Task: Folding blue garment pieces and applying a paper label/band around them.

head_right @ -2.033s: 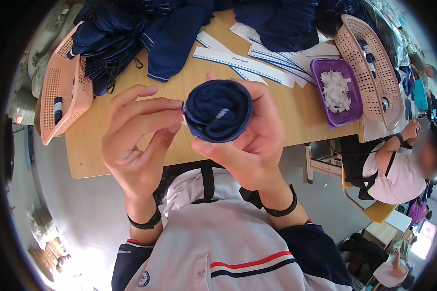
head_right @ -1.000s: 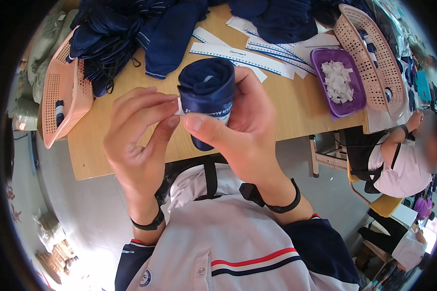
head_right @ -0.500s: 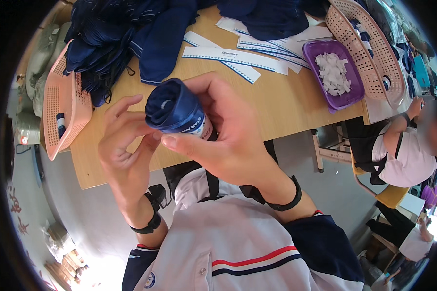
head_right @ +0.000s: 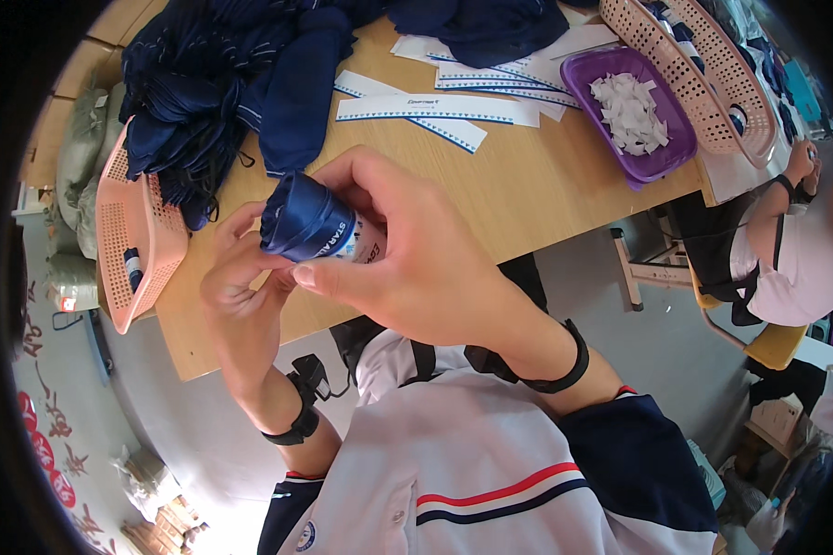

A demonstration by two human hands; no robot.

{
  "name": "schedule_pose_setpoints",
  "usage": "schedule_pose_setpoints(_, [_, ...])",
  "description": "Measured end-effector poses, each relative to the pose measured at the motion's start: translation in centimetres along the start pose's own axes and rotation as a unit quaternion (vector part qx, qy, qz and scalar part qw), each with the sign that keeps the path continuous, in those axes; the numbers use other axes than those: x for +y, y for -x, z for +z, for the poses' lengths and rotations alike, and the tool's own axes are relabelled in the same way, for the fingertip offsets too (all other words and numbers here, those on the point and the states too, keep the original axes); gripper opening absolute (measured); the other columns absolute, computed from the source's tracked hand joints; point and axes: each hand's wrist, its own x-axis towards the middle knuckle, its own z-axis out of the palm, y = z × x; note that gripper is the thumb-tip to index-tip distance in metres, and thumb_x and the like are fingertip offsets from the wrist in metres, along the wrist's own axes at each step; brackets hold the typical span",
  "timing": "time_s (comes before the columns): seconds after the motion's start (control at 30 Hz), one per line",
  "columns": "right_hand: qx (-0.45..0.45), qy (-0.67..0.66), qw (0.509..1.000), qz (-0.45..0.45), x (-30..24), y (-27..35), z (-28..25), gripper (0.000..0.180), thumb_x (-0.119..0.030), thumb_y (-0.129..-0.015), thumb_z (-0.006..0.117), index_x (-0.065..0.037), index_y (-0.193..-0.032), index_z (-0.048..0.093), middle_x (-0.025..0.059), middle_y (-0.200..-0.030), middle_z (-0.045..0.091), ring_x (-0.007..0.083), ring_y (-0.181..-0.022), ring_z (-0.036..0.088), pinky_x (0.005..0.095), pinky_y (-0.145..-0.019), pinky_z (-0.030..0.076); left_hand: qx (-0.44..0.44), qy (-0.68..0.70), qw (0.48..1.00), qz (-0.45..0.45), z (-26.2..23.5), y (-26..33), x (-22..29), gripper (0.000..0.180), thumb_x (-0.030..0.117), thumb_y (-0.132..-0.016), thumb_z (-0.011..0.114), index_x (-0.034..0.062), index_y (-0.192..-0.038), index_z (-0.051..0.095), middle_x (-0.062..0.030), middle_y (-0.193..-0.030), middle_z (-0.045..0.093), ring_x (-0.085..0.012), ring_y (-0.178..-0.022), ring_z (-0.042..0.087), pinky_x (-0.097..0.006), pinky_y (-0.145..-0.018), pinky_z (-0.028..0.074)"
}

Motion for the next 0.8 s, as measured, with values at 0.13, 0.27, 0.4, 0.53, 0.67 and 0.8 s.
schedule_pose_setpoints(0.13, [-0.011,-0.057,0.998,0.017,-0.5,0.0,0.2,0.048,-0.005,-0.084,0.083,0.001,-0.122,0.054,0.0052,-0.106,0.064,0.0064,-0.093,0.062,0.0221,-0.078,0.051,-0.012,-0.007,1.0,0.021,-0.3,-0.2,-0.3,0.031,-0.019,-0.064,0.074,0.0051,-0.083,0.077,-0.0028,-0.084,0.073,-0.0312,-0.12,0.058,-0.039,-0.085,0.054])
schedule_pose_setpoints(0.27, [-0.015,-0.055,0.998,0.026,-0.5,0.2,0.4,0.049,-0.004,-0.083,0.082,0.002,-0.122,0.054,0.0057,-0.107,0.065,0.0073,-0.094,0.063,0.0225,-0.079,0.052,-0.029,-0.018,0.999,0.031,-0.6,-0.3,-0.4,0.031,-0.019,-0.064,0.074,0.0055,-0.083,0.077,-0.0032,-0.084,0.073,-0.0313,-0.119,0.058,-0.039,-0.087,0.053])
schedule_pose_setpoints(0.4, [-0.022,-0.006,1.0,-0.021,-0.1,0.6,0.4,0.046,-0.003,-0.082,0.081,0.002,-0.12,0.056,0.0069,-0.107,0.066,0.0096,-0.096,0.064,0.0249,-0.082,0.053,-0.056,-0.002,0.998,0.018,-1.0,-0.2,0.0,0.03,-0.016,-0.064,0.076,0.0055,-0.085,0.077,-0.0033,-0.086,0.075,-0.0317,-0.119,0.058,-0.04,-0.093,0.05])
schedule_pose_setpoints(0.53, [-0.046,0.041,0.996,-0.066,0.2,0.6,0.3,0.044,-0.002,-0.081,0.08,0.002,-0.119,0.058,0.0077,-0.105,0.067,0.011,-0.092,0.065,0.0273,-0.081,0.053,-0.089,-0.033,0.995,0.038,-1.7,-0.2,0.2,0.028,-0.013,-0.064,0.077,0.0054,-0.086,0.076,-0.0039,-0.085,0.075,-0.0323,-0.117,0.06,-0.041,-0.096,0.048])
schedule_pose_setpoints(0.67, [-0.077,0.048,0.995,-0.044,-0.1,0.8,-0.2,0.044,-0.004,-0.08,0.081,0.002,-0.118,0.059,0.0069,-0.106,0.067,0.0117,-0.094,0.065,0.0275,-0.082,0.053,-0.102,-0.038,0.994,0.031,-1.7,0.0,0.5,0.028,-0.013,-0.065,0.075,0.0047,-0.086,0.074,-0.0055,-0.089,0.075,-0.0334,-0.114,0.062,-0.041,-0.097,0.048])
schedule_pose_setpoints(0.8, [-0.025,-0.139,0.99,0.005,1.0,0.0,-0.9,0.06,-0.013,-0.078,0.083,0.005,-0.129,0.055,0.0123,-0.115,0.066,0.0207,-0.106,0.067,0.0418,-0.103,0.052,0.064,0.055,0.996,0.024,0.8,1.0,0.8,0.011,-0.001,-0.089,0.067,0.0013,-0.099,0.062,-0.014,-0.102,0.075,-0.034,-0.115,0.064,-0.042,-0.102,0.046])
